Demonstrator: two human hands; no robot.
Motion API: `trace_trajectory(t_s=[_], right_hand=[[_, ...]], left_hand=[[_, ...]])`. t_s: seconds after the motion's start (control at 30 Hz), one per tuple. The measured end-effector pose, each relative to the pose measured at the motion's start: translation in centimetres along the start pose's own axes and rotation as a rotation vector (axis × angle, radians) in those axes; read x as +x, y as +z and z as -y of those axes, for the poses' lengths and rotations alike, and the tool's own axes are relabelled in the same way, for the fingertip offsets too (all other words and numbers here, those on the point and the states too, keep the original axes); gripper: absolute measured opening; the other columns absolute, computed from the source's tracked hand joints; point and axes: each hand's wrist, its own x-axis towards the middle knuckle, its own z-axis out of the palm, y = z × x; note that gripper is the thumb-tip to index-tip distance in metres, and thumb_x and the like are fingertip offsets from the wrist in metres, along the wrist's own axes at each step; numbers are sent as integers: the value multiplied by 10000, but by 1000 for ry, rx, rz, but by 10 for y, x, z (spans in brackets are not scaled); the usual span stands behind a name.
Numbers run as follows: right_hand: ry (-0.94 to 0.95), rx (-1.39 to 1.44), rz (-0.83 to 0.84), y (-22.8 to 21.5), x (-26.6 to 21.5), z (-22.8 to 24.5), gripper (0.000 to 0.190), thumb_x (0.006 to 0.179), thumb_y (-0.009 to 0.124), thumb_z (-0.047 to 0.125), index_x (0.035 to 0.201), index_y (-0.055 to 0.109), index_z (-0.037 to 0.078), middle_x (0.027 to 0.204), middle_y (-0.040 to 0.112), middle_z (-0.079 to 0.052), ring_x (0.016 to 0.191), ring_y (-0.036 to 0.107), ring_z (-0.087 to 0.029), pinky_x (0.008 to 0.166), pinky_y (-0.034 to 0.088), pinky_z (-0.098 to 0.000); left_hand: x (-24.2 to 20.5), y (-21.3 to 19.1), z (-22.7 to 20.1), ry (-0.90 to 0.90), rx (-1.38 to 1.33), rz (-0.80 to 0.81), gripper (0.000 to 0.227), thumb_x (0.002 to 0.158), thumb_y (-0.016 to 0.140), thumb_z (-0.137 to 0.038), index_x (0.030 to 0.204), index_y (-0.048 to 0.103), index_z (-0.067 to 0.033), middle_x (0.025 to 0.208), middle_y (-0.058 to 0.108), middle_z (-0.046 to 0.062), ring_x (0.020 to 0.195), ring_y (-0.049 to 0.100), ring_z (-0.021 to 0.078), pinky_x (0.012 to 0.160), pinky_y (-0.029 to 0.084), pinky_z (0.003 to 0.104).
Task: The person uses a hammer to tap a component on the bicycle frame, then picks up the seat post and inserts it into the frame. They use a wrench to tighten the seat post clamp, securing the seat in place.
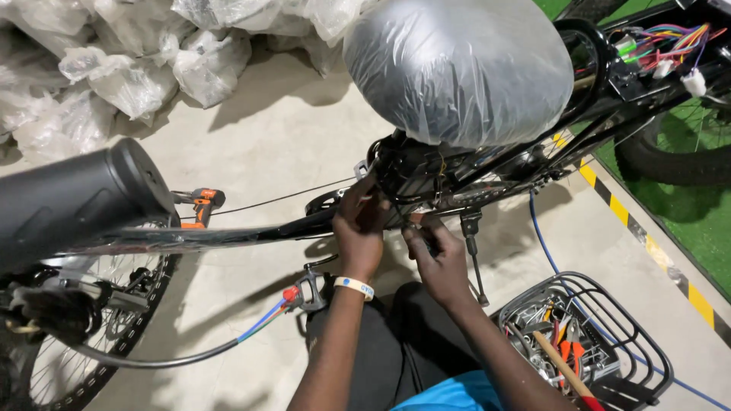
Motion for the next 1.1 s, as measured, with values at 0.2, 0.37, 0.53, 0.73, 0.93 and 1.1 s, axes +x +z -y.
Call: trace_trajectory(t_s=[0.2, 0.37, 0.53, 0.73, 0.93, 1.1], right_hand=[[765, -50, 253, -33, -42, -161, 324, 825, 693, 203, 1086, 669, 12, 763, 646, -209, 727, 616, -283, 630, 467, -369], [899, -239, 266, -63, -65, -250, 331, 814, 737, 213, 1094, 679, 47, 700, 678, -185, 671, 678, -259, 599, 500, -355], [853, -487, 304, -90, -88, -342, 557, 756, 749, 240, 1281, 617, 111, 992, 724, -205, 946, 697, -362, 800, 545, -452], [750, -428, 235, -103, -88, -265, 476, 848, 687, 141, 1301, 558, 69, 1227, 634, -217, 1095, 628, -395, 960, 487, -535], [654, -8, 136, -121, -109, -150, 316, 820, 688, 214, 1086, 667, 45, 947, 774, -97, 926, 715, -147, 874, 520, -261], [696, 187, 120, -139, -90, -50, 339, 834, 655, 154, 1137, 636, 3, 968, 761, -153, 850, 709, -222, 755, 559, -314]], left_hand=[[-57, -26, 96, -281, 31, -46, 180, 843, 657, -31, 1017, 676, -71, 933, 710, 100, 918, 657, 191, 816, 516, 344], [-88, -12, 97, -416, 94, 19, 130, 859, 644, -100, 979, 689, -82, 832, 682, 45, 805, 606, 121, 681, 487, 274], [-113, -20, 99, -520, 72, 37, 157, 910, 640, -152, 991, 685, -26, 752, 726, 138, 707, 676, 154, 616, 481, 240], [-140, -48, 92, -501, 181, -48, 182, 907, 615, -60, 1077, 679, -42, 917, 715, 199, 893, 697, 289, 820, 544, 429], [-174, -38, 91, -455, 204, -69, 134, 845, 663, -142, 964, 707, -99, 889, 723, 79, 829, 698, 178, 750, 563, 305], [-175, -5, 86, -390, 135, -12, 143, 835, 676, -160, 963, 699, -101, 841, 709, 59, 783, 674, 133, 683, 518, 260]])
